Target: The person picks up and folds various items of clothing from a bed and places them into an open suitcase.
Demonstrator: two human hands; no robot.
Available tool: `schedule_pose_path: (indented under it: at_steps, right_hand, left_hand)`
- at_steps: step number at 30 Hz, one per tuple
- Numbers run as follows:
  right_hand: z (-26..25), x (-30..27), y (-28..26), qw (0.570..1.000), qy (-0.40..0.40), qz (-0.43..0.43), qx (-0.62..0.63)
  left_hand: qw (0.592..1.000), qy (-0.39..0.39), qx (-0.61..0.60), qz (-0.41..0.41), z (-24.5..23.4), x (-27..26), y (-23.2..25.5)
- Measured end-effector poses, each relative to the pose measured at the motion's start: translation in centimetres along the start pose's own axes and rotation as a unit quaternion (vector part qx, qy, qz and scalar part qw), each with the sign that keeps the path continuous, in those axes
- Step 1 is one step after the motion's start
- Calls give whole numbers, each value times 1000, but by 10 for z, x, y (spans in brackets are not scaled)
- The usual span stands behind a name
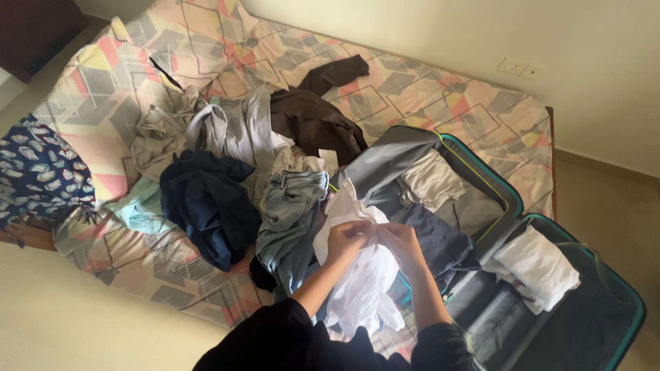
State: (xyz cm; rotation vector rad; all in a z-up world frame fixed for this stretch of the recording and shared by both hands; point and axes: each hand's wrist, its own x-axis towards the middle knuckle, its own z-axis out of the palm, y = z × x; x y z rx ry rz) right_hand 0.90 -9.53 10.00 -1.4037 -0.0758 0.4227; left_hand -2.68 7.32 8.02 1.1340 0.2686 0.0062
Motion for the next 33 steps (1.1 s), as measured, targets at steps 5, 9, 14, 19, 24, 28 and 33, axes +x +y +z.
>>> schedule_pose_path:
  at_steps: [5, 9, 14, 19, 24, 28, 33]
  right_hand:
    - [-7, 8, 21, 996, -63, 59, 34]
    - [-20, 9, 38, 990, -113, -43, 67]
    - [-23, -1, 26, 963, 106, 47, 244]
    - [28, -20, -5, 992, 84, -42, -85]
    - [44, -31, -33, 979, 120, -61, -154]
    - [41, -33, -34, 965, 114, -65, -229]
    - [43, -34, -31, 927, 168, -89, -325]
  left_hand:
    - [996, -2, -41, -83, -12, 0, -5]
    - [997, -3, -41, -62, -18, -1, 4]
    - [998, 40, 45, 13, -29, -6, 22]
    - [984, -32, 102, 141, -15, -13, 17]
    - [990, -42, 70, 115, -16, -14, 10]
    - [994, -77, -41, 73, -19, -18, 1]
    - [997, -68, -5, 43, -18, -30, 6]
